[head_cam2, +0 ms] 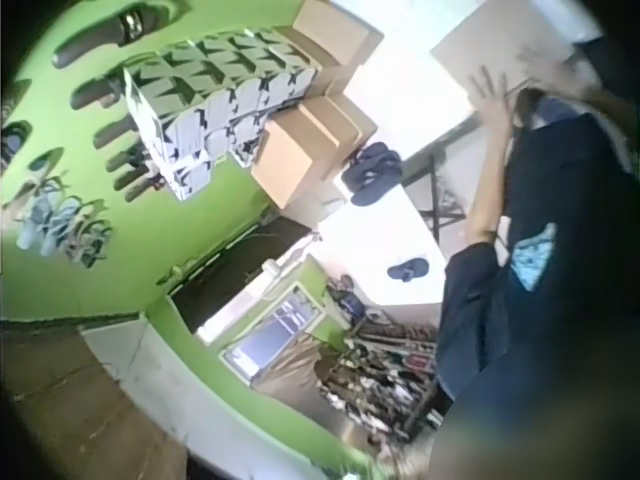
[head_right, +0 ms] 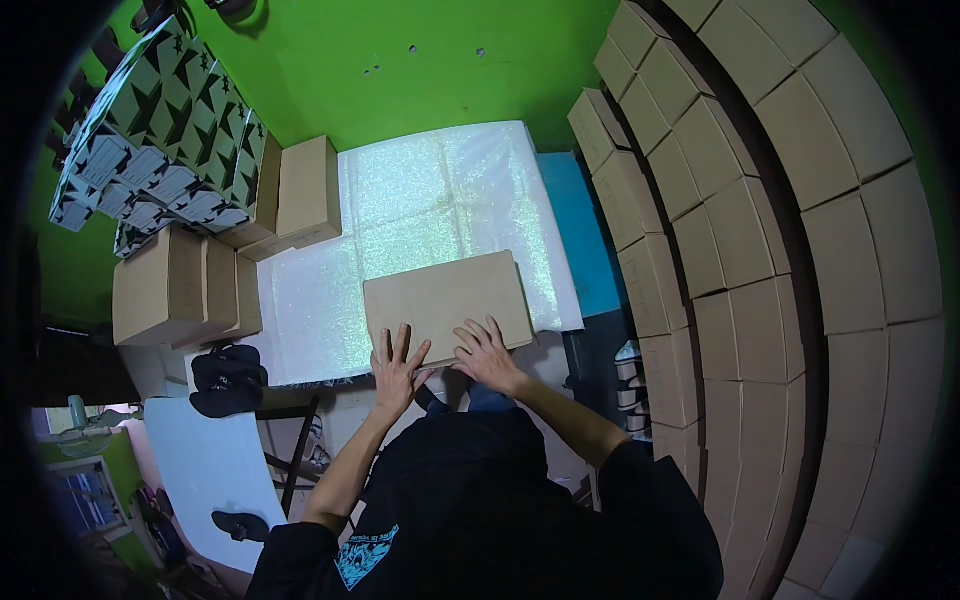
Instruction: Packing pairs of sandals into cardboard boxes and stacking them on a shelf.
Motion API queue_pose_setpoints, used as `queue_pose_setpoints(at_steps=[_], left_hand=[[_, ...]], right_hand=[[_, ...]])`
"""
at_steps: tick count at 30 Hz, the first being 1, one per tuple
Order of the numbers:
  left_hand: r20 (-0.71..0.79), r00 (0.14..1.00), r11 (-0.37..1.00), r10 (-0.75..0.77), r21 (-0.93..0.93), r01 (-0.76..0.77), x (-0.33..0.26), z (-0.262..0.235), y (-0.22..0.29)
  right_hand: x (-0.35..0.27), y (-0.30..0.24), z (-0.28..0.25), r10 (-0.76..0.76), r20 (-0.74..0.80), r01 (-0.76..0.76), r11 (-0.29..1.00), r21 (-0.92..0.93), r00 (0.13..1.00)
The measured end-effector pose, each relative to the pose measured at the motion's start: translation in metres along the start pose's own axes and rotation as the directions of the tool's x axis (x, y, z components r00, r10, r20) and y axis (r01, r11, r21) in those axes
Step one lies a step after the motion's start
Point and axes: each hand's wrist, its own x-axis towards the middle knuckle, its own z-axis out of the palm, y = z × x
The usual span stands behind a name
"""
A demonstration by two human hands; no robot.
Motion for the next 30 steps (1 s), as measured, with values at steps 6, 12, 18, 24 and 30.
queue_pose_setpoints(at_steps=[6, 12, 18, 24, 30], left_hand=[[-0.026, 1.000, 0.999, 0.008, 0.042, -0.007, 0.003, 0.006, 0.003], [-0.054, 0.997, 0.992, 0.054, 0.114, -0.047, -0.002, 0.015, -0.005], [-0.015, 1.000, 0.999, 0.027, 0.032, -0.026, 0.005, -0.009, 0.007], [-0.062, 0.995, 0.986, 0.076, -0.142, -0.084, -0.001, -0.012, -0.001], [-0.176, 0.984, 0.948, 0.036, -0.306, -0.089, -0.003, -0.004, -0.005]], right_hand=[[-0.007, 0.006, 0.028, -0.084, -0.124, 0.080, 0.996, -0.031, 0.989], [-0.008, 0.009, 0.014, 0.012, -0.164, -0.003, 0.999, 0.052, 0.986], [-0.018, 0.029, 0.015, 0.018, -0.069, -0.021, 0.999, -0.037, 0.997], [-0.032, 0.034, -0.019, 0.349, -0.093, -0.339, 0.934, 0.114, 0.932], [-0.039, 0.043, -0.014, 0.236, -0.119, -0.217, 0.964, 0.153, 0.964]])
